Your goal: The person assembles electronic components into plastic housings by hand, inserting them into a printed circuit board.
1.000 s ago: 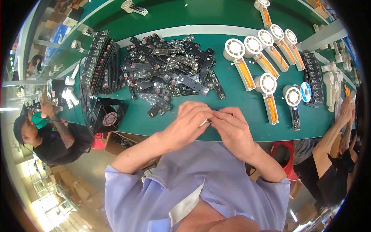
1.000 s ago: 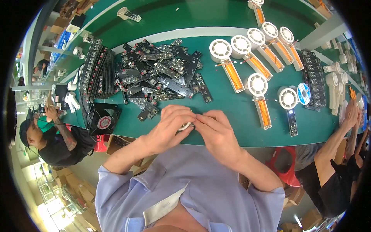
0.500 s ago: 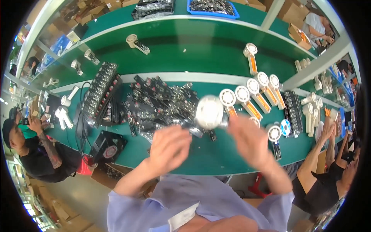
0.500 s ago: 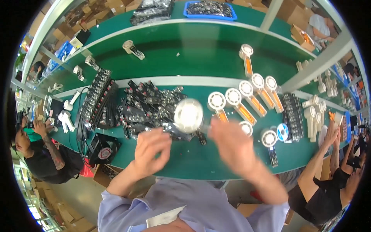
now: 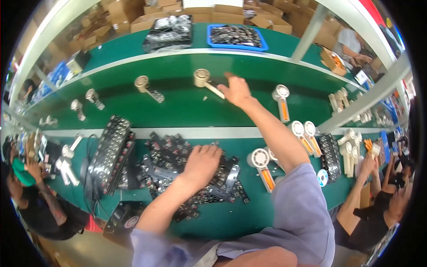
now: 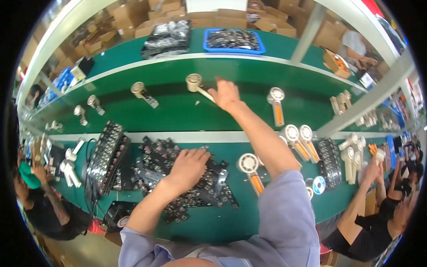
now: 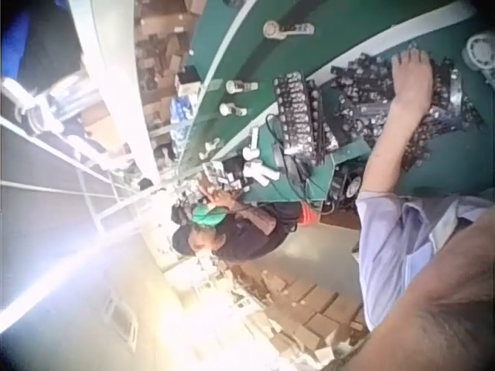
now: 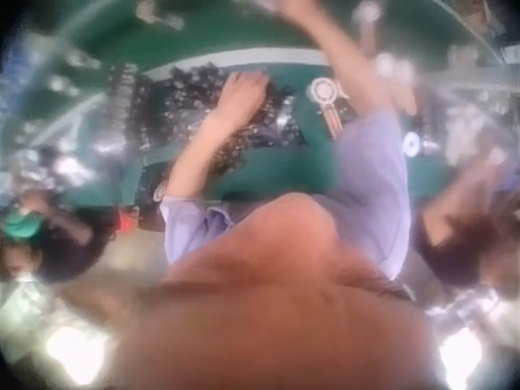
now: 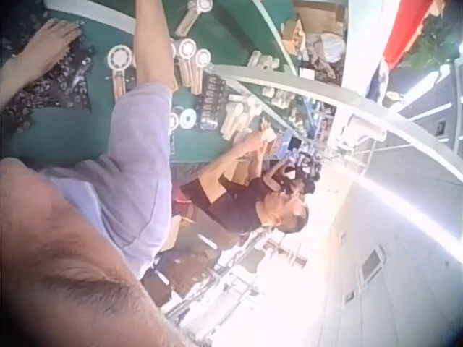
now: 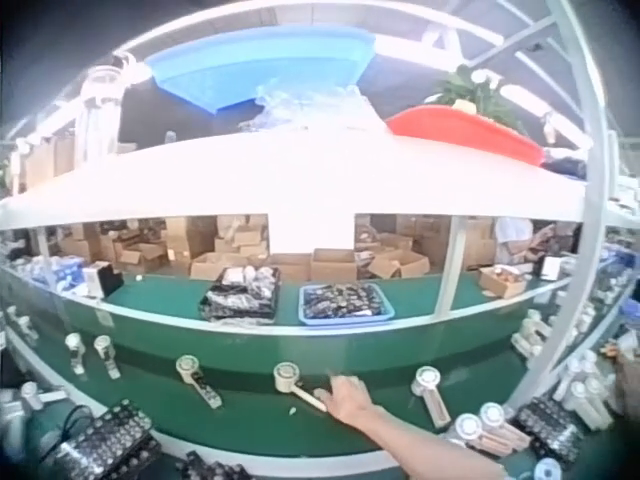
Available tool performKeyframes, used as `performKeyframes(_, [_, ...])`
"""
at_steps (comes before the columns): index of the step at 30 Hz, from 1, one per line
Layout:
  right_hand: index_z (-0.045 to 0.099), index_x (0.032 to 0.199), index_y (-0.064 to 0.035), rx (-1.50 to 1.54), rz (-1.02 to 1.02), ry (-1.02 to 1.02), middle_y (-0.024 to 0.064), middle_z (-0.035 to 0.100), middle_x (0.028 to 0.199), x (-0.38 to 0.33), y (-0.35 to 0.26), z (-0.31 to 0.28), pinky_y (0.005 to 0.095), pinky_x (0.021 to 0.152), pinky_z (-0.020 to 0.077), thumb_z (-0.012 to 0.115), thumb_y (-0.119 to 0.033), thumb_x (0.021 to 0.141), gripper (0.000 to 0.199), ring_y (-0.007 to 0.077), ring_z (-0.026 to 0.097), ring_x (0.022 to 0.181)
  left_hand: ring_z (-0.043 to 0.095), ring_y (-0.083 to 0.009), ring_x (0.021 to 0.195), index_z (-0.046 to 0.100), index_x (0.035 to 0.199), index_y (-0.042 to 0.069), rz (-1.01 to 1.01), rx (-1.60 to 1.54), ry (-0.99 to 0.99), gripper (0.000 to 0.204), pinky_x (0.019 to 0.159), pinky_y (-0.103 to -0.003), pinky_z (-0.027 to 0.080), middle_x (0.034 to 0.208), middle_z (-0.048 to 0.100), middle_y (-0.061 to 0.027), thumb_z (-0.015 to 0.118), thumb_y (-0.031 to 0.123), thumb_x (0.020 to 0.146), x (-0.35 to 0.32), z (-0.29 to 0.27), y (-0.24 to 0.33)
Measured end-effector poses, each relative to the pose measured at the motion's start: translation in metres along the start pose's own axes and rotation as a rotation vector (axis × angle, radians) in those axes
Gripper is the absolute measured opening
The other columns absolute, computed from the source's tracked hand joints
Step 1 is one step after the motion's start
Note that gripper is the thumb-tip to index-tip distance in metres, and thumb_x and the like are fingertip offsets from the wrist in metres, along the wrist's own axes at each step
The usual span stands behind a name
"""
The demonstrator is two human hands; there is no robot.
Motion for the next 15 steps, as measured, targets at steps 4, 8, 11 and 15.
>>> performKeyframes(4, [0.058, 0.133, 0.0014, -0.626, 0.378, -0.059, 0.0248, 0.069, 0.129, -0.040, 0.077, -0.093, 0.0566, 0.099, 0.0563, 0.088, -0.038, 0.088, 0.067, 0.0439, 0.069, 0.118, 0.064, -0.0308, 0.122, 0.068, 0.127, 0.007, 0.001, 0.019, -0.029, 0.038, 0.106, -0.046, 0.047, 0.124, 0.069, -0.0114, 0.072, 0.011, 0.090, 0.007, 0.007, -0.014])
performKeyframes(8, [0.039, 0.147, 0.0056, -0.308, 0.534, -0.123, 0.0336, 0.068, 0.128, -0.076, 0.156, -0.093, 0.0553, 0.101, 0.0567, 0.074, -0.006, 0.090, 0.068, 0.0506, 0.069, 0.118, 0.066, -0.0294, 0.111, 0.072, 0.111, 0.013, 0.049, -0.023, 0.001, 0.020, 0.097, -0.046, 0.051, 0.111, 0.069, -0.0061, 0.075, 0.021, 0.093, 0.013, -0.005, -0.010])
performKeyframes(11, [0.039, 0.147, 0.0017, -0.099, 0.221, 0.039, 0.0348, 0.072, 0.106, -0.071, 0.105, -0.113, 0.0598, 0.092, 0.0573, 0.071, -0.002, 0.089, 0.066, 0.0549, 0.069, 0.104, 0.067, -0.0255, 0.101, 0.072, 0.096, 0.013, 0.127, 0.107, 0.118, 0.007, 0.090, -0.043, 0.051, 0.101, 0.068, -0.0031, 0.072, 0.019, 0.092, 0.010, -0.013, -0.004])
performKeyframes(15, [0.045, 0.153, -0.0026, 0.306, -0.100, -0.157, 0.0287, 0.074, 0.110, -0.140, -0.055, -0.173, 0.0546, 0.090, 0.0601, 0.070, -0.003, 0.094, 0.064, 0.0507, 0.071, 0.105, 0.066, -0.0236, 0.094, 0.074, 0.095, 0.014, 0.111, 0.167, 0.218, 0.006, 0.086, -0.039, 0.050, 0.092, 0.067, -0.0015, 0.069, 0.014, 0.092, -0.017, -0.032, -0.002])
Point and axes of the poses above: each hand's wrist, its own x-axis towards the middle knuckle, its own z-axis out of the palm, y = z × x, the point moved 4 cm from there along x, towards the middle knuckle
